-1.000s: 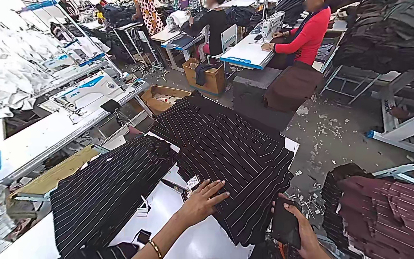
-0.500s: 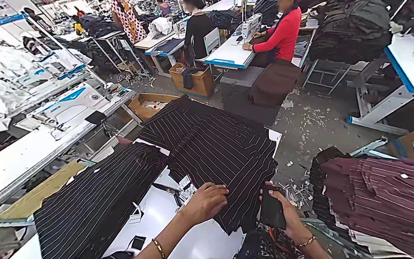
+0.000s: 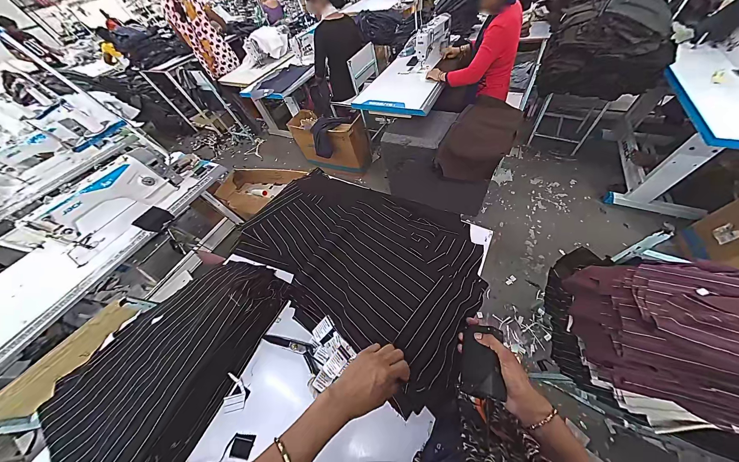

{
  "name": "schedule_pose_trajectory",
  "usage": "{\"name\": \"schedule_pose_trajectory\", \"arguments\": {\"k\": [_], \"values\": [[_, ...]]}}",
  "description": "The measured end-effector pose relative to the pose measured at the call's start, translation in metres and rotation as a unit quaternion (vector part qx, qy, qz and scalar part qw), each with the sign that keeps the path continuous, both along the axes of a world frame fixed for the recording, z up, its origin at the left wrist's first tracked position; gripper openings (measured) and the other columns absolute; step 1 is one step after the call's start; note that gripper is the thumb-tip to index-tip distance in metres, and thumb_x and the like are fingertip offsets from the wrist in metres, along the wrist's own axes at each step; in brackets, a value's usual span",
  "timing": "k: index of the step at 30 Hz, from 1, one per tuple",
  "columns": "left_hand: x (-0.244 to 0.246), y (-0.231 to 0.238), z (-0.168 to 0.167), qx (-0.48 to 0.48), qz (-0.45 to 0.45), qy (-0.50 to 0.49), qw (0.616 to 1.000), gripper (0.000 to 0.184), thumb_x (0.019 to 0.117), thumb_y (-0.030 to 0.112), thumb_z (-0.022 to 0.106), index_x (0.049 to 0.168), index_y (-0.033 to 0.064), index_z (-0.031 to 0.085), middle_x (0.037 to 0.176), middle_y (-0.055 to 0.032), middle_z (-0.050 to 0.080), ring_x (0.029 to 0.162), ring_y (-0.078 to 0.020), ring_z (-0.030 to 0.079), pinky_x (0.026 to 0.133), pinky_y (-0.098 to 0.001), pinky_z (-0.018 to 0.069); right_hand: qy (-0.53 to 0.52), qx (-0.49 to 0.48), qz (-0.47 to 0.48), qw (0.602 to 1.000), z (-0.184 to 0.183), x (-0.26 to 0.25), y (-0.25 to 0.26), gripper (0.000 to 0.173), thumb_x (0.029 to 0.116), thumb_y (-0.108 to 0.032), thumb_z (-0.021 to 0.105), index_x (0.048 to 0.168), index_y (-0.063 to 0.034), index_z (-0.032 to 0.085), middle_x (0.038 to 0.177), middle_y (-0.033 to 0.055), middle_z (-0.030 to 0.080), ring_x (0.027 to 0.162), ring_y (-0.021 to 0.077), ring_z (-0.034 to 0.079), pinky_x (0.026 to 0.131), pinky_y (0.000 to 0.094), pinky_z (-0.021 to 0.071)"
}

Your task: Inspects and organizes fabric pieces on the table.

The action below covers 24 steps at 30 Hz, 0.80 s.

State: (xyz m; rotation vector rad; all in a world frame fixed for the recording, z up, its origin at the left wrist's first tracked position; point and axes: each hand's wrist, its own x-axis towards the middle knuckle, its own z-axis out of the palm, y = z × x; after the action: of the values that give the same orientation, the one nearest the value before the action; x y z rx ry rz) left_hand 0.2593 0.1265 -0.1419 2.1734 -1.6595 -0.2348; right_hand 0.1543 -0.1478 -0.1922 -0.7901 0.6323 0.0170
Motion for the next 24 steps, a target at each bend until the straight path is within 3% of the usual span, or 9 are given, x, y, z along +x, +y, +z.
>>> {"name": "schedule_pose_trajectory", "arguments": {"k": [3,6,8,11,13,16,20,22,24], "values": [[0.023,0.000,0.054,0.007,0.064,0.163,0.984,0.018,0.0913,0.007,0.070,0.107,-0.0007,0.073,0.094,-0.0169,0.073,0.081,-0.0317,0.072,0.076,-0.0516,0.0582,0.005,-0.003,0.007,1.000,0.004,0.001,-0.001,0.044,0.1010,-0.015,0.045,0.143,-0.0058,0.048,0.105,0.0107,0.072,0.088,0.0190,0.073,0.075,0.0340,0.0627],[0.074,0.010,0.115,-0.071,0.222,0.207,0.950,0.028,0.0920,0.004,0.063,0.118,-0.0041,0.067,0.075,-0.0100,0.065,0.060,-0.0172,0.060,0.060,-0.0373,0.0527,0.010,0.003,0.012,1.000,0.012,0.001,-0.001,0.042,0.1007,-0.015,0.045,0.142,-0.0083,0.049,0.104,0.0087,0.072,0.084,0.0165,0.073,0.070,0.0314,0.0631],[0.131,0.034,0.146,-0.180,0.370,0.197,0.890,0.033,0.0957,0.000,0.053,0.128,-0.0031,0.058,0.078,-0.0111,0.068,0.060,-0.0153,0.066,0.058,-0.0363,0.0586,0.006,0.027,0.012,1.000,0.008,0.001,-0.002,0.041,0.1021,-0.014,0.045,0.142,-0.0080,0.049,0.104,0.0109,0.072,0.085,0.0190,0.074,0.072,0.0326,0.0632],[0.203,0.075,0.175,-0.308,0.519,0.102,0.791,0.048,0.1040,0.011,0.054,0.148,0.0014,0.035,0.130,-0.0210,0.058,0.109,-0.0256,0.063,0.095,-0.0458,0.0530,0.010,0.024,0.004,1.000,0.006,-0.001,0.000,0.042,0.1025,-0.015,0.044,0.144,-0.0075,0.048,0.104,0.0111,0.072,0.087,0.0194,0.074,0.073,0.0330,0.0630],[0.214,0.081,0.178,-0.293,0.551,0.026,0.781,0.072,0.1003,0.023,0.064,0.155,0.0015,0.024,0.152,-0.0284,0.041,0.130,-0.0418,0.053,0.104,-0.0585,0.0451,-0.003,0.025,-0.004,1.000,0.001,0.001,0.001,0.043,0.1016,-0.016,0.043,0.143,-0.0072,0.049,0.104,0.0110,0.072,0.086,0.0193,0.073,0.073,0.0336,0.0629],[0.180,0.053,0.143,-0.179,0.440,-0.013,0.880,0.084,0.0933,0.035,0.074,0.155,-0.0028,0.031,0.159,-0.0286,0.033,0.146,-0.0457,0.035,0.115,-0.0633,0.0331,-0.009,0.028,-0.014,0.999,-0.001,0.001,0.002,0.042,0.1023,-0.017,0.041,0.142,-0.0060,0.049,0.103,0.0107,0.072,0.086,0.0194,0.073,0.074,0.0338,0.0630],[0.086,0.010,0.040,-0.013,0.083,-0.041,0.996,0.089,0.0717,0.050,0.087,0.145,0.0106,0.056,0.157,-0.0127,0.047,0.150,-0.0339,0.035,0.120,-0.0629,0.0262,0.007,0.016,-0.010,1.000,0.001,0.002,0.002,0.042,0.1018,-0.016,0.043,0.143,-0.0061,0.049,0.104,0.0104,0.072,0.088,0.0192,0.073,0.076,0.0338,0.0627],[0.056,0.007,0.003,0.000,-0.012,-0.078,0.997,0.069,0.0723,0.036,0.090,0.134,0.0192,0.063,0.153,-0.0073,0.051,0.147,-0.0284,0.041,0.118,-0.0599,0.0300,0.007,0.009,-0.005,1.000,0.000,0.001,0.000,0.043,0.1017,-0.015,0.045,0.143,-0.0065,0.049,0.107,0.0117,0.071,0.090,0.0202,0.073,0.078,0.0347,0.0625],[0.048,0.011,-0.006,-0.051,-0.023,-0.102,0.993,0.031,0.0808,0.018,0.077,0.111,0.0161,0.070,0.133,-0.0078,0.066,0.133,-0.0259,0.057,0.111,-0.0498,0.0426,0.015,-0.002,0.003,1.000,0.002,0.001,0.000,0.043,0.1021,-0.015,0.044,0.144,-0.0071,0.049,0.108,0.0106,0.072,0.090,0.0193,0.073,0.077,0.0339,0.0623]]}}
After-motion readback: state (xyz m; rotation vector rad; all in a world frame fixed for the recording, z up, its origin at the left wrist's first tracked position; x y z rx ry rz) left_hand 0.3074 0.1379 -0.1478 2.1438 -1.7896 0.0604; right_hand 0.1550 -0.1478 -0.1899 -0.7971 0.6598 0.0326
